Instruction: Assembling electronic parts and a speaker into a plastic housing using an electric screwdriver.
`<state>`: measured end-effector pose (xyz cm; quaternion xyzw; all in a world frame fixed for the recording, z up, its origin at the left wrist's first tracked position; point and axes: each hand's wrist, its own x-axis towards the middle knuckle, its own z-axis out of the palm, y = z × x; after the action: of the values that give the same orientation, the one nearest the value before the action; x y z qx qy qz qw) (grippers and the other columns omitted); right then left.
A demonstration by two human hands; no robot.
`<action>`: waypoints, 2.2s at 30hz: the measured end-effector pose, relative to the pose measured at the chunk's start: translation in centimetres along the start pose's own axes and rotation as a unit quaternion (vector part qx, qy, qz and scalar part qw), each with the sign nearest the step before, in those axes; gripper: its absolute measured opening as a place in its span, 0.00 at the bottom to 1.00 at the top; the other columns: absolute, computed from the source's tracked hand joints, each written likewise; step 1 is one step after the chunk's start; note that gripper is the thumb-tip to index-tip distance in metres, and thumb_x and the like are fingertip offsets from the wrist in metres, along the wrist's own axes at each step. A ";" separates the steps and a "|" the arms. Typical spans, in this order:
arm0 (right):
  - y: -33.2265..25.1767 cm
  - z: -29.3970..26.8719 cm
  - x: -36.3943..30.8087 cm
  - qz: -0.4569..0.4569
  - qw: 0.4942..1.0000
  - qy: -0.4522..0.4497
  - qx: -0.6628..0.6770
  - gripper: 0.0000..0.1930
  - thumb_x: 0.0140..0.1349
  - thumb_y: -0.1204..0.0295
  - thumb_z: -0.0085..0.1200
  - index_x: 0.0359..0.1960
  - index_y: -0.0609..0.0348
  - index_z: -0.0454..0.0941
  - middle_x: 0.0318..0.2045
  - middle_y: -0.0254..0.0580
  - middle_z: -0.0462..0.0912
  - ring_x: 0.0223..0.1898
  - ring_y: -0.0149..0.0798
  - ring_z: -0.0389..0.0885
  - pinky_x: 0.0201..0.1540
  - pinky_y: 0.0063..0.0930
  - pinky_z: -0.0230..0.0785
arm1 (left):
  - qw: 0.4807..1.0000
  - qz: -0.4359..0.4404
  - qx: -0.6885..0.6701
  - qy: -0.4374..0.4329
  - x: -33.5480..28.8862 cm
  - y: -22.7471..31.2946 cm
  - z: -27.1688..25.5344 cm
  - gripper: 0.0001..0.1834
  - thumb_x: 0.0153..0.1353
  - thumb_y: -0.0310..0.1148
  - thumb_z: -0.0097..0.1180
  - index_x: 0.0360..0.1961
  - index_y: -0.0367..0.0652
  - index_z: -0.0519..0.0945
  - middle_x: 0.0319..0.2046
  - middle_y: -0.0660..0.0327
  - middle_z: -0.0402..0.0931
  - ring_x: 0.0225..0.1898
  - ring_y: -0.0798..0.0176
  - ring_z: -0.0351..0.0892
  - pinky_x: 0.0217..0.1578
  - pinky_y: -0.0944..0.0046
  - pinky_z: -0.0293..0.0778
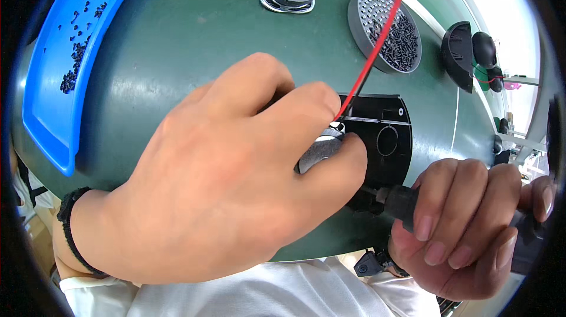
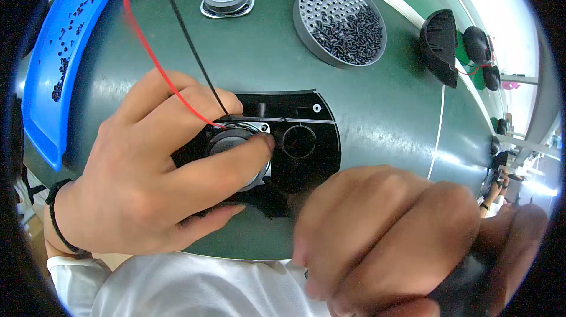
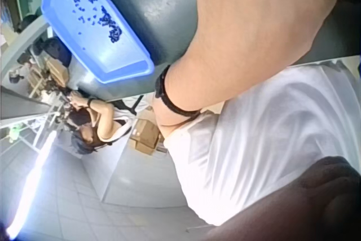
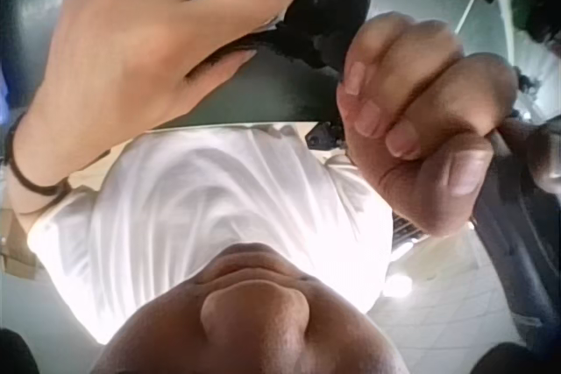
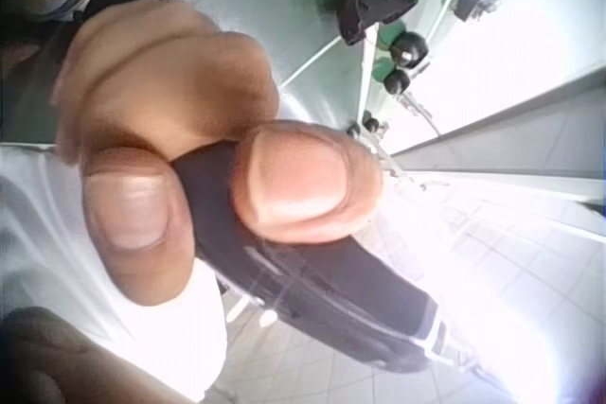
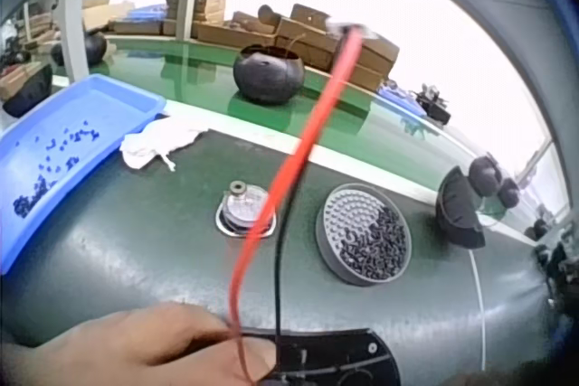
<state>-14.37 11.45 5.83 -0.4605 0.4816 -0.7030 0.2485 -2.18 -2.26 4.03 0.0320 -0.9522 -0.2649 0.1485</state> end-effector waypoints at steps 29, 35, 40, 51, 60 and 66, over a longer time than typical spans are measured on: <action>0.7 0.6 -0.8 -0.032 0.997 0.022 0.062 0.16 0.71 0.72 0.39 0.59 0.52 0.63 0.22 0.31 0.66 0.22 0.27 0.68 0.31 0.26 0.64 | 0.997 -0.008 -0.065 0.028 -1.3 -0.6 1.6 0.30 0.30 0.32 0.73 0.42 0.43 0.80 0.45 0.51 0.72 0.42 0.47 0.71 0.41 0.53 0.70; 0.1 -0.2 -0.8 -0.005 1.000 0.027 0.013 0.15 0.68 0.73 0.42 0.55 0.51 0.62 0.20 0.32 0.67 0.19 0.29 0.69 0.27 0.29 0.65 | 0.999 0.011 -0.038 0.005 -1.0 -0.3 1.5 0.29 0.30 0.31 0.72 0.41 0.44 0.80 0.44 0.53 0.71 0.41 0.49 0.71 0.40 0.54 0.71; 0.3 0.3 -1.2 -0.001 0.999 0.042 -0.001 0.15 0.68 0.73 0.42 0.54 0.50 0.60 0.19 0.32 0.67 0.18 0.31 0.68 0.26 0.30 0.65 | 0.997 0.047 0.041 0.044 -0.9 0.3 1.5 0.29 0.30 0.31 0.72 0.41 0.44 0.81 0.44 0.54 0.70 0.40 0.50 0.71 0.37 0.57 0.72; 0.3 -0.3 -1.5 -0.003 0.998 -0.059 -0.031 0.14 0.69 0.74 0.44 0.53 0.46 0.61 0.21 0.35 0.70 0.20 0.33 0.71 0.26 0.32 0.68 | 0.982 0.127 0.074 0.121 -1.6 -1.2 4.0 0.29 0.30 0.29 0.71 0.41 0.41 0.83 0.42 0.55 0.71 0.37 0.52 0.72 0.33 0.59 0.73; 1.1 0.0 -1.9 -0.030 0.999 -0.034 -0.025 0.12 0.69 0.74 0.45 0.51 0.46 0.62 0.21 0.34 0.70 0.18 0.33 0.70 0.24 0.29 0.67 | 0.980 0.102 -0.006 0.173 -1.3 0.4 3.3 0.28 0.29 0.29 0.70 0.40 0.39 0.84 0.40 0.56 0.71 0.37 0.53 0.72 0.31 0.60 0.72; 1.6 -0.5 -1.9 -0.047 0.998 -0.035 -0.027 0.12 0.68 0.74 0.46 0.49 0.47 0.60 0.19 0.33 0.68 0.16 0.32 0.68 0.23 0.28 0.66 | 0.998 0.037 0.019 0.048 -2.3 -0.2 3.6 0.31 0.28 0.31 0.70 0.42 0.39 0.83 0.40 0.57 0.70 0.37 0.53 0.71 0.32 0.60 0.71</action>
<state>-14.10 12.51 3.54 -0.5134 0.4691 -0.6841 0.2200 -1.02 -0.37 0.39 0.0124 -0.9493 -0.2392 0.2035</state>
